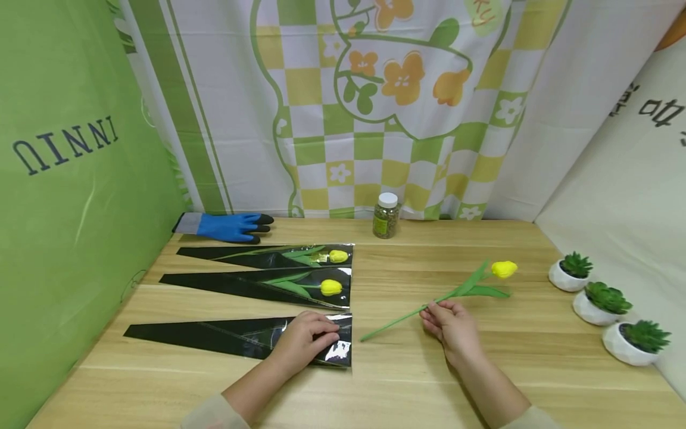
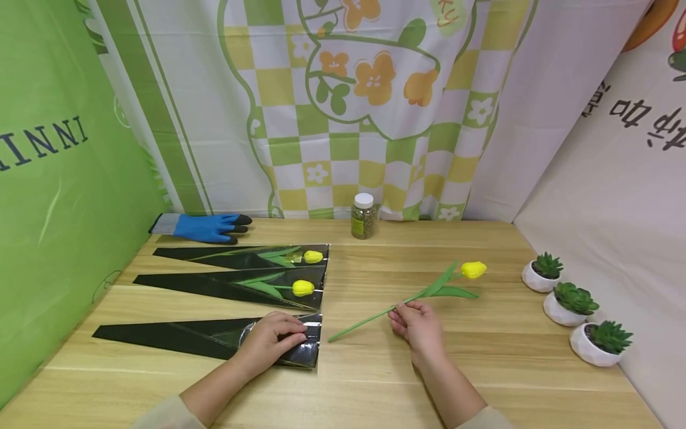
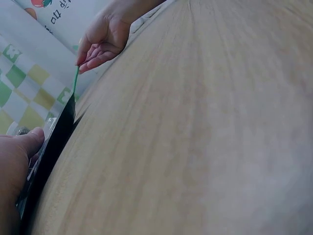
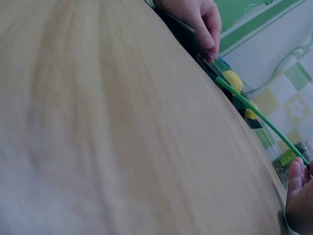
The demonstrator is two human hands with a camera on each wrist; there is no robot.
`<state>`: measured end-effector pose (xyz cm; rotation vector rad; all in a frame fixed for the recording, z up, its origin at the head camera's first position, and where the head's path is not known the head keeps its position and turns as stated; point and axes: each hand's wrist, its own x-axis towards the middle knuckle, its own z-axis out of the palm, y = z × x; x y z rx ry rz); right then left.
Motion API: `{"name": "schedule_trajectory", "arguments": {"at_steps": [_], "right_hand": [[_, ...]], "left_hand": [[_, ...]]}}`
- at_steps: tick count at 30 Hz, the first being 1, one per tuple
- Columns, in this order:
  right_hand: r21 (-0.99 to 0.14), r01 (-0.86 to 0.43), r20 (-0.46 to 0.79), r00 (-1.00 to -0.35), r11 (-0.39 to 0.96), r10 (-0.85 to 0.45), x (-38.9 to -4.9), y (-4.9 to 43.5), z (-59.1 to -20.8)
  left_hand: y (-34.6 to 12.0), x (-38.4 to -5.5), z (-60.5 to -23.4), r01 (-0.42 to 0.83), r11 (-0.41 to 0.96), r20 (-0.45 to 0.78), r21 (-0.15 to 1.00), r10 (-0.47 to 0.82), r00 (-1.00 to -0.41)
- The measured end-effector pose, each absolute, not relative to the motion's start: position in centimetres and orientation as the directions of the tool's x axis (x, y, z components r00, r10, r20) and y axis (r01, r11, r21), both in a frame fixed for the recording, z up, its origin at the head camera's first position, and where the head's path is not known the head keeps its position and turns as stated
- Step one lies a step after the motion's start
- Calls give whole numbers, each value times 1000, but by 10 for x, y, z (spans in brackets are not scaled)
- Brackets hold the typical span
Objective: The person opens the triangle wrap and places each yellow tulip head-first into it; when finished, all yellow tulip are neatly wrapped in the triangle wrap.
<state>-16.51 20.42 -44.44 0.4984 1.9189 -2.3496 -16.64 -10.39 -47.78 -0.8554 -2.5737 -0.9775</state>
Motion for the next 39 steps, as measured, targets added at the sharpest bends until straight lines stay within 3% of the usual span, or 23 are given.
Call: {"name": "schedule_trajectory", "arguments": {"at_steps": [6, 25, 39], "right_hand": [[-945, 254, -286, -948, -208, 142, -163, 187, -448], [-934, 265, -298, -947, -240, 117, -153, 137, -452], [-919, 314, -345, -933, -238, 103, -152, 133, -451]], "left_hand": [[-102, -167, -479, 626, 595, 452, 504, 436, -778], [-101, -167, -478, 580, 592, 408, 559, 412, -815], [-100, -166, -479, 571, 614, 402, 545, 406, -821]]}}
